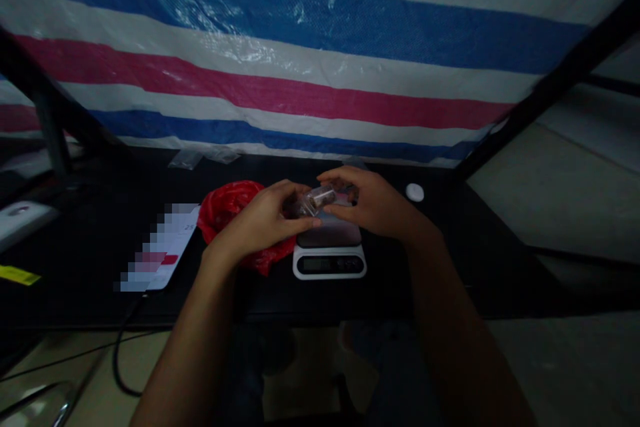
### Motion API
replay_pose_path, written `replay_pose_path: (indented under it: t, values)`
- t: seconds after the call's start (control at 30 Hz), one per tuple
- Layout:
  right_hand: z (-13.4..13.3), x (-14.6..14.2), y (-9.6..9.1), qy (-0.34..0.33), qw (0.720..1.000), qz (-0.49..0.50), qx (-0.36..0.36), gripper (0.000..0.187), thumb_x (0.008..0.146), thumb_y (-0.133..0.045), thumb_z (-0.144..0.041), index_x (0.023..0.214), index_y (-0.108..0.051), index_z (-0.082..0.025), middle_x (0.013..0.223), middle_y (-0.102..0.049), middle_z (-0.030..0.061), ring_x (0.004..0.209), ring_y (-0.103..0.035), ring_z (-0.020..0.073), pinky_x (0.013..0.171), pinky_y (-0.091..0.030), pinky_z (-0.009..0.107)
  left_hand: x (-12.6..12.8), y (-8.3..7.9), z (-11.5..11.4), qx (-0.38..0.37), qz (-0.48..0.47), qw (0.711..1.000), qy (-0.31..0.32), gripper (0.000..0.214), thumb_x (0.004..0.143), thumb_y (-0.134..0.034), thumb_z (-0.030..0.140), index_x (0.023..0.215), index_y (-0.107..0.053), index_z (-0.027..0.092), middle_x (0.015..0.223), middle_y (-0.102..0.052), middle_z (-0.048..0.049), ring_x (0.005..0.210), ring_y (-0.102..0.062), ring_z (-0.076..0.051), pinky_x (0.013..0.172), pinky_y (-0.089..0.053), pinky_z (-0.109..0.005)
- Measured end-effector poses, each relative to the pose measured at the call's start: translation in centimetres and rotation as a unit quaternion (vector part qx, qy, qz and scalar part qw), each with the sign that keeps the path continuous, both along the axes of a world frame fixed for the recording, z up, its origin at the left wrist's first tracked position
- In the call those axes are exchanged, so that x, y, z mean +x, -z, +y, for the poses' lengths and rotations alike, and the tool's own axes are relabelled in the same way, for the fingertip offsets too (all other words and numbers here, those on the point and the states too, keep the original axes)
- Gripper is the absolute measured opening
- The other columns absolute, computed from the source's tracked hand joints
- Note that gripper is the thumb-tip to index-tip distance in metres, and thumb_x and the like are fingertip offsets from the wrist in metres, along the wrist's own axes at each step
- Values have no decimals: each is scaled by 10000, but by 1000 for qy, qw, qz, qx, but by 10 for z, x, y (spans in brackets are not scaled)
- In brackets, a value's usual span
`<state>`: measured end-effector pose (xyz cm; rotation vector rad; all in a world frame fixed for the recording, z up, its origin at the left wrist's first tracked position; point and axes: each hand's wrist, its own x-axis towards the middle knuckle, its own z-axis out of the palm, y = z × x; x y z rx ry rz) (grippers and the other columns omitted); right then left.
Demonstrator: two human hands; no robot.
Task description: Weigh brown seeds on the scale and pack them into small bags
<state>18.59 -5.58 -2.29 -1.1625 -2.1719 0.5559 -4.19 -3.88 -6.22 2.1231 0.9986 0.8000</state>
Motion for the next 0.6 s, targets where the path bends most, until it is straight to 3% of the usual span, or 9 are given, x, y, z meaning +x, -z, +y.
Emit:
replay_pose_path:
  t: [0.37,0.5,0.6]
  values:
    - [-6,-8,-12,12,997,67,25,318,816,-742,-200,1132,-713,-213,1157,-726,73,1036,-681,235,899,-563,370,-6,-5,-2,-7,-41,999,-3,471,828,-765,488,1181,-667,192,1146,-697,-76,1008,-689,-243,891,-561,-386]
    - [-4,-1,-9,25,993,118,-1,414,811,-746,-219,1214,-652,-214,1178,-693,80,1013,-685,213,865,-575,338,-11,-3,0,7,-53,998,-17,499,852,-749,476,1260,-641,210,1186,-687,-77,1072,-678,-253,959,-543,-405]
    - [1,7,-1,13,995,93,-24,413,824,-713,-208,1229,-632,-220,1199,-681,79,1048,-673,216,895,-558,348,-11,0,2,16,-83,996,-39,502,877,-726,464,1294,-611,211,1226,-673,-87,1133,-654,-263,1013,-515,-426]
